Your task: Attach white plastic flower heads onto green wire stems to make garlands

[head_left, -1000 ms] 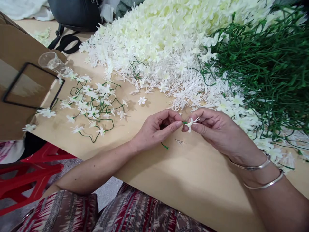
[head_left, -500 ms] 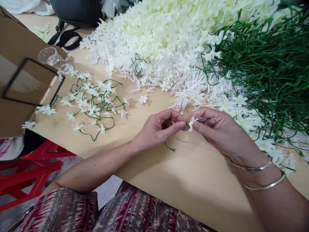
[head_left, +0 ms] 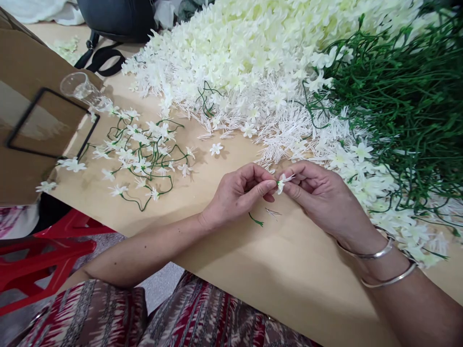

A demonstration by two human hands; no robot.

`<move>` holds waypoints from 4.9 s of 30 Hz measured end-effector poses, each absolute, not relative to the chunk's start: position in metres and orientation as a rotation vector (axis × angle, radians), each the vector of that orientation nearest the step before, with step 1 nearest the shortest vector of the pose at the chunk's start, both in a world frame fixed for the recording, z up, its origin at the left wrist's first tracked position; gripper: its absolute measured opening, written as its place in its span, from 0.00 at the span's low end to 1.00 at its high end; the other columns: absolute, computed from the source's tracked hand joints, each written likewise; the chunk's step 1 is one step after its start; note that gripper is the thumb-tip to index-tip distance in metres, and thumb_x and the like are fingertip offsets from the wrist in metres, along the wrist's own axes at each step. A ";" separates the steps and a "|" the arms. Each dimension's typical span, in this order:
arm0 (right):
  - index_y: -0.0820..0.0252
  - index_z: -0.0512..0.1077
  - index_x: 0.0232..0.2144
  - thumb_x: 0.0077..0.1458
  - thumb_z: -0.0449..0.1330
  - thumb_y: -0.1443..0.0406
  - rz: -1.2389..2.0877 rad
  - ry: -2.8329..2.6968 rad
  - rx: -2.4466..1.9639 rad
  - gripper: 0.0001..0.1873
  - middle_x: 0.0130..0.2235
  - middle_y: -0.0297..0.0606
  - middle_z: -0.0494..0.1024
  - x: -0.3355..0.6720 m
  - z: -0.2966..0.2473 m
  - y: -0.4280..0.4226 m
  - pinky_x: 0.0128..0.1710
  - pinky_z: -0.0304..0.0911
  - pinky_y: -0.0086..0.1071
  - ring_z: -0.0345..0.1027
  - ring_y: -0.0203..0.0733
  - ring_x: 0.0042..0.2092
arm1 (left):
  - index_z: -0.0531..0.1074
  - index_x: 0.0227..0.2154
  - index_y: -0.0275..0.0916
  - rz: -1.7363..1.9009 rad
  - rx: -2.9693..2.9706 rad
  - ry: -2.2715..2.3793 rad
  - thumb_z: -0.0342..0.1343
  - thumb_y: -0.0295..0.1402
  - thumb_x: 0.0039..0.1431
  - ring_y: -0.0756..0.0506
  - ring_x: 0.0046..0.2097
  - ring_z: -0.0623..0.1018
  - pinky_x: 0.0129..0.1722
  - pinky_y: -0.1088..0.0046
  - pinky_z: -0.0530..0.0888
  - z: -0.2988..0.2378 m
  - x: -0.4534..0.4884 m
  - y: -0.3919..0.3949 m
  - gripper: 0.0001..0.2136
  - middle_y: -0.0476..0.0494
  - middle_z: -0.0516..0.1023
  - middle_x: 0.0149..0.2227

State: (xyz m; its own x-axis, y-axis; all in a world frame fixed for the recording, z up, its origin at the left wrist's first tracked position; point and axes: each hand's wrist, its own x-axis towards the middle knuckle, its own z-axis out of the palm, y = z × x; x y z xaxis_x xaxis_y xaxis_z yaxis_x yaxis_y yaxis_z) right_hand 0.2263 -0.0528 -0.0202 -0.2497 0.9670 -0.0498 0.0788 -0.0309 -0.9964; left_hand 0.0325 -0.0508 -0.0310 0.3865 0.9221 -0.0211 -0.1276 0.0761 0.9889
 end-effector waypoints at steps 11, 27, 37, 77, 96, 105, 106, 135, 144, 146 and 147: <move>0.52 0.76 0.33 0.57 0.70 0.61 1.403 -1.356 -1.120 0.05 0.32 0.32 0.78 0.227 -0.026 -0.049 0.39 0.70 0.34 0.72 0.39 0.35 | 0.73 0.36 0.37 0.944 1.201 0.854 0.67 0.52 0.61 0.53 0.31 0.80 0.35 0.78 0.78 -0.030 0.035 -0.049 0.21 0.48 0.80 0.32; 0.53 0.76 0.33 0.56 0.70 0.60 1.446 -1.389 -1.141 0.07 0.30 0.31 0.76 0.226 -0.018 -0.050 0.39 0.72 0.35 0.73 0.39 0.34 | 0.74 0.35 0.37 0.919 1.266 0.878 0.66 0.51 0.62 0.52 0.32 0.80 0.35 0.77 0.78 -0.029 0.031 -0.048 0.20 0.47 0.80 0.31; 0.52 0.75 0.31 0.55 0.72 0.58 1.377 -1.413 -1.174 0.10 0.30 0.32 0.77 0.224 -0.020 -0.050 0.36 0.70 0.35 0.70 0.39 0.33 | 0.73 0.35 0.38 0.910 1.310 0.885 0.65 0.52 0.63 0.51 0.32 0.81 0.36 0.76 0.78 -0.033 0.032 -0.047 0.20 0.47 0.81 0.29; 0.52 0.76 0.31 0.59 0.70 0.51 1.482 -1.369 -1.137 0.14 0.41 0.39 0.83 0.230 -0.001 -0.058 0.47 0.75 0.42 0.79 0.45 0.43 | 0.70 0.44 0.41 1.102 1.512 0.933 0.58 0.40 0.71 0.51 0.36 0.83 0.41 0.73 0.81 -0.032 0.024 -0.041 0.08 0.49 0.78 0.36; 0.52 0.72 0.37 0.59 0.69 0.60 1.043 -1.158 -1.177 0.09 0.34 0.32 0.83 0.237 -0.017 -0.046 0.36 0.74 0.36 0.78 0.38 0.32 | 0.78 0.48 0.40 0.842 2.595 1.068 0.58 0.36 0.71 0.44 0.43 0.76 0.44 0.67 0.73 -0.040 0.012 -0.024 0.09 0.40 0.78 0.45; 0.49 0.80 0.34 0.59 0.68 0.65 0.867 -1.431 -1.212 0.03 0.35 0.35 0.81 0.232 -0.018 -0.056 0.39 0.70 0.41 0.74 0.43 0.36 | 0.80 0.39 0.42 1.184 1.998 1.018 0.65 0.37 0.67 0.47 0.44 0.78 0.46 0.69 0.74 -0.030 0.017 -0.027 0.05 0.44 0.81 0.42; 0.49 0.80 0.34 0.59 0.68 0.66 0.855 -1.469 -1.196 0.04 0.36 0.35 0.81 0.231 -0.017 -0.058 0.40 0.70 0.42 0.74 0.44 0.37 | 0.80 0.39 0.42 1.201 1.833 0.983 0.65 0.38 0.66 0.47 0.43 0.78 0.44 0.70 0.74 -0.028 0.017 -0.028 0.06 0.45 0.81 0.41; 0.49 0.78 0.51 0.59 0.66 0.69 1.096 -1.451 -1.177 0.18 0.33 0.30 0.80 0.219 -0.014 -0.070 0.41 0.74 0.35 0.76 0.38 0.35 | 0.81 0.31 0.37 0.857 1.191 0.803 0.77 0.40 0.51 0.52 0.35 0.80 0.40 0.75 0.77 -0.019 0.026 -0.032 0.13 0.49 0.83 0.31; 0.45 0.81 0.32 0.60 0.69 0.63 1.091 -1.459 -1.127 0.04 0.32 0.34 0.80 0.220 -0.009 -0.066 0.38 0.74 0.40 0.74 0.43 0.35 | 0.79 0.32 0.37 0.901 1.179 0.785 0.78 0.40 0.49 0.52 0.33 0.78 0.37 0.75 0.75 -0.021 0.027 -0.033 0.15 0.51 0.81 0.30; 0.47 0.80 0.32 0.57 0.72 0.59 1.230 -1.315 -1.119 0.04 0.31 0.34 0.80 0.217 -0.010 -0.065 0.34 0.73 0.39 0.73 0.42 0.32 | 0.78 0.31 0.37 0.913 1.187 0.786 0.77 0.41 0.50 0.52 0.33 0.79 0.39 0.73 0.76 -0.021 0.028 -0.033 0.16 0.50 0.81 0.30; 0.48 0.79 0.32 0.56 0.73 0.57 1.285 -1.258 -1.106 0.07 0.31 0.33 0.80 0.216 -0.012 -0.065 0.33 0.73 0.38 0.73 0.41 0.31 | 0.78 0.30 0.37 0.916 1.186 0.790 0.77 0.41 0.51 0.51 0.34 0.80 0.39 0.73 0.76 -0.021 0.028 -0.033 0.16 0.50 0.81 0.31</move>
